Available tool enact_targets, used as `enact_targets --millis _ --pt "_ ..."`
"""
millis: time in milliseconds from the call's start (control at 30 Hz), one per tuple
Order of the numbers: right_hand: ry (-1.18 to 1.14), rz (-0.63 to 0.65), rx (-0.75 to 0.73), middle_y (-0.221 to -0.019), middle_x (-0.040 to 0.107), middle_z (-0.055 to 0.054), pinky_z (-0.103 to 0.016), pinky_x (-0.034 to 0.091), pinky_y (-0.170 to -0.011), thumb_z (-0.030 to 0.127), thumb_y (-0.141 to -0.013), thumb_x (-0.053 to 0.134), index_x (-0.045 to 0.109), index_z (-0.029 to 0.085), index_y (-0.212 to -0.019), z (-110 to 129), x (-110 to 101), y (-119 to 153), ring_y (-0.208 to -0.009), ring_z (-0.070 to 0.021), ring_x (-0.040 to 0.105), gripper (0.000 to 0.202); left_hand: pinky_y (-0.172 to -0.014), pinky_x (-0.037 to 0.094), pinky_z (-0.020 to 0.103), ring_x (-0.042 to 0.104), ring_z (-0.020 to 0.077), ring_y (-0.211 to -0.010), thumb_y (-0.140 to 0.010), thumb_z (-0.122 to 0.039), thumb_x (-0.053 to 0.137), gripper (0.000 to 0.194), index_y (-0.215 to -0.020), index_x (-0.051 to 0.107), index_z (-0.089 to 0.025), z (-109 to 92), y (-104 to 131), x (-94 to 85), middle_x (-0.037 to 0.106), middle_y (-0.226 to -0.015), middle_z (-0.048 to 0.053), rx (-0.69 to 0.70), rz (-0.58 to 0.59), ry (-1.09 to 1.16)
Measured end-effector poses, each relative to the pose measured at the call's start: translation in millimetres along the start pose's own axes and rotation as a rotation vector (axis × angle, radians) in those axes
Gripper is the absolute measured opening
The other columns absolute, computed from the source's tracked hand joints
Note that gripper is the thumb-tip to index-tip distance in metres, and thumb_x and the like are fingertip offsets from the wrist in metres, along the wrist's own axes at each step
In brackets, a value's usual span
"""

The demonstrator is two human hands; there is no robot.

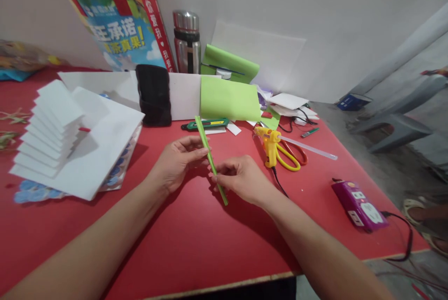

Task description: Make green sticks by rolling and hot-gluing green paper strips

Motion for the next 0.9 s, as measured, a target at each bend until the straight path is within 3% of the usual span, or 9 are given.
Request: enact_targets --millis 400,900 --pt "-0.001 -0.002 0.031 -0.071 0.076 -0.007 -0.032 0.060 -0.063 0.022 -0.085 0.070 0.074 0.016 -0.077 -0.9 0.3 0.4 -0.070 -0.0228 0.076 0.010 -0.058 0.061 0.033 0.069 0.0173 -0.061 -0.061 -0.026 0.096 0.036 -0.091 0.079 -0.016 6.9 -0.2 2.4 0.074 -0.077 0.004 -0.055 0.053 0.008" --pt "-0.056 0.048 0.025 -0.070 0.076 -0.008 -0.034 0.060 -0.065 0.029 -0.080 0.076 0.077 0.015 -0.079 2.8 2.0 2.5 -0.068 -0.0233 0.077 0.015 -0.062 0.060 0.028 0.069 0.0136 -0.062 -0.064 -0.020 0.095 0.030 -0.090 0.080 -0.015 1.9 -3.5 8.0 0.074 -0.075 0.002 -0.028 0.155 0.064"
Point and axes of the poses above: each hand's wrist, its own y-axis away from the middle knuckle, its own x-axis out of the palm, z = x × y, the point moved 10 cm from there along -y, towards the middle knuckle
